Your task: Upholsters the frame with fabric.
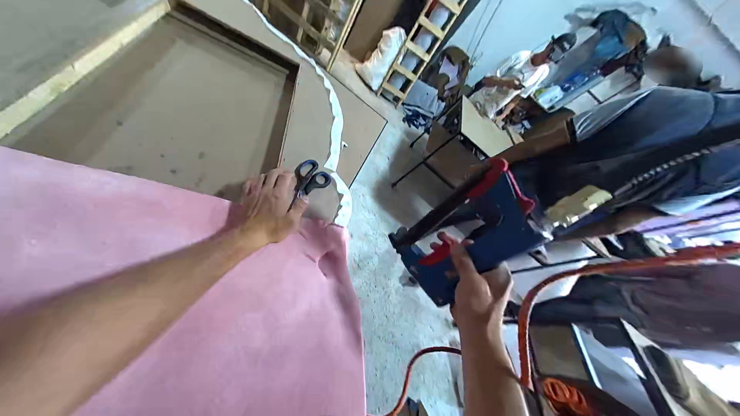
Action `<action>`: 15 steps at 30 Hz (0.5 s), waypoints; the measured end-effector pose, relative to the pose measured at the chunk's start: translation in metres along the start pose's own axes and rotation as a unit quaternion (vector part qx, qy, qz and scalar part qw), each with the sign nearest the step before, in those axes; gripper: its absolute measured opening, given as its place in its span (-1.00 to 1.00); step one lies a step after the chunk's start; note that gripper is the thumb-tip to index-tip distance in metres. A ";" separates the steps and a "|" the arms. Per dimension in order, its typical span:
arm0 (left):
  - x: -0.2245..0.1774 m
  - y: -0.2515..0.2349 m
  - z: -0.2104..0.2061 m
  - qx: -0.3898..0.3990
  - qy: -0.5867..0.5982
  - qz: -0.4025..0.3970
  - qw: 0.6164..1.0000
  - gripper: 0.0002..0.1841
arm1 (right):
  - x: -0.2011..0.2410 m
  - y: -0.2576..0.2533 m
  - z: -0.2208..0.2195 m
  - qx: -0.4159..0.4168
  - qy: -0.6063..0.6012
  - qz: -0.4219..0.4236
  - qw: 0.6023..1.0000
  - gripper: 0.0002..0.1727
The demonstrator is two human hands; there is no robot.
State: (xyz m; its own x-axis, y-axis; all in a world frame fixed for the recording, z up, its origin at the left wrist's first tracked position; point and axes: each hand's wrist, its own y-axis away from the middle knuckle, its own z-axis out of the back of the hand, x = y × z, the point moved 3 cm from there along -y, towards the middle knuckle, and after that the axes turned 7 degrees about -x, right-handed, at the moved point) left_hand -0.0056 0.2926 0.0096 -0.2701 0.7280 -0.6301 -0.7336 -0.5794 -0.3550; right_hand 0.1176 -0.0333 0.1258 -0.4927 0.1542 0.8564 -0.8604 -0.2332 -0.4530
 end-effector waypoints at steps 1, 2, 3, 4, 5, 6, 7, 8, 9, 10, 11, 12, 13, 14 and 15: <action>-0.005 -0.007 0.000 0.009 -0.008 0.062 0.998 -0.20 | -0.011 -0.023 -0.013 -0.006 -0.031 -0.024 0.999 -0.73; -0.010 -0.011 -0.002 0.021 -0.014 0.109 0.994 -0.15 | -0.025 -0.046 -0.031 -0.002 -0.074 -0.055 0.996 -0.70; -0.016 -0.015 -0.007 0.030 -0.019 0.147 0.988 -0.10 | -0.041 -0.066 -0.053 0.007 -0.114 -0.089 0.989 -0.67; -0.021 -0.016 -0.012 0.033 -0.025 0.177 0.983 -0.09 | -0.057 -0.083 -0.078 0.018 -0.154 -0.123 0.980 -0.65; -0.025 -0.017 -0.018 0.029 -0.033 0.195 0.980 -0.15 | -0.074 -0.096 -0.104 0.026 -0.193 -0.160 0.968 -0.62; -0.029 -0.017 -0.022 0.031 -0.056 0.205 0.977 -0.25 | -0.089 -0.105 -0.129 0.033 -0.224 -0.199 0.954 -0.57; -0.033 -0.017 -0.023 0.038 -0.093 0.207 0.973 -0.38 | -0.102 -0.114 -0.156 0.041 -0.253 -0.239 0.937 -0.53; -0.035 -0.015 -0.022 0.044 -0.143 0.202 0.968 -0.48 | -0.113 -0.123 -0.183 0.052 -0.283 -0.276 0.917 -0.51; -0.036 -0.009 -0.018 0.048 -0.185 0.198 0.962 -0.54 | -0.121 -0.129 -0.210 0.065 -0.303 -0.311 0.898 -0.48; -0.037 -0.002 -0.013 0.052 -0.213 0.196 0.956 -0.59 | -0.128 -0.134 -0.235 0.078 -0.313 -0.344 0.882 -0.45; -0.034 0.005 -0.008 0.049 -0.238 0.188 0.952 -0.63 | -0.132 -0.138 -0.258 0.093 -0.310 -0.376 0.868 -0.42; -0.032 0.012 -0.003 0.035 -0.258 0.176 0.949 -0.66 | -0.133 -0.142 -0.278 0.115 -0.298 -0.407 0.856 -0.37; -0.033 0.017 0.005 0.010 -0.271 0.165 0.948 -0.67 | -0.131 -0.146 -0.294 0.151 -0.277 -0.429 0.847 -0.33; -0.037 0.021 0.015 -0.020 -0.282 0.152 0.947 -0.68 | -0.127 -0.149 -0.301 0.203 -0.239 -0.430 0.847 -0.31; -0.047 0.026 0.028 -0.043 -0.290 0.141 0.946 -0.69 | -0.118 -0.152 -0.298 0.270 -0.187 -0.397 0.857 -0.31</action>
State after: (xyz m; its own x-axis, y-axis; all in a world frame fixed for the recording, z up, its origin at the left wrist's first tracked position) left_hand -0.0296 0.2539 0.0497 -0.7619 0.6047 -0.2319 -0.5351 -0.7895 -0.3006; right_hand 0.2674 0.2701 0.0199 0.3830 0.1755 0.9069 -0.6698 -0.6233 0.4035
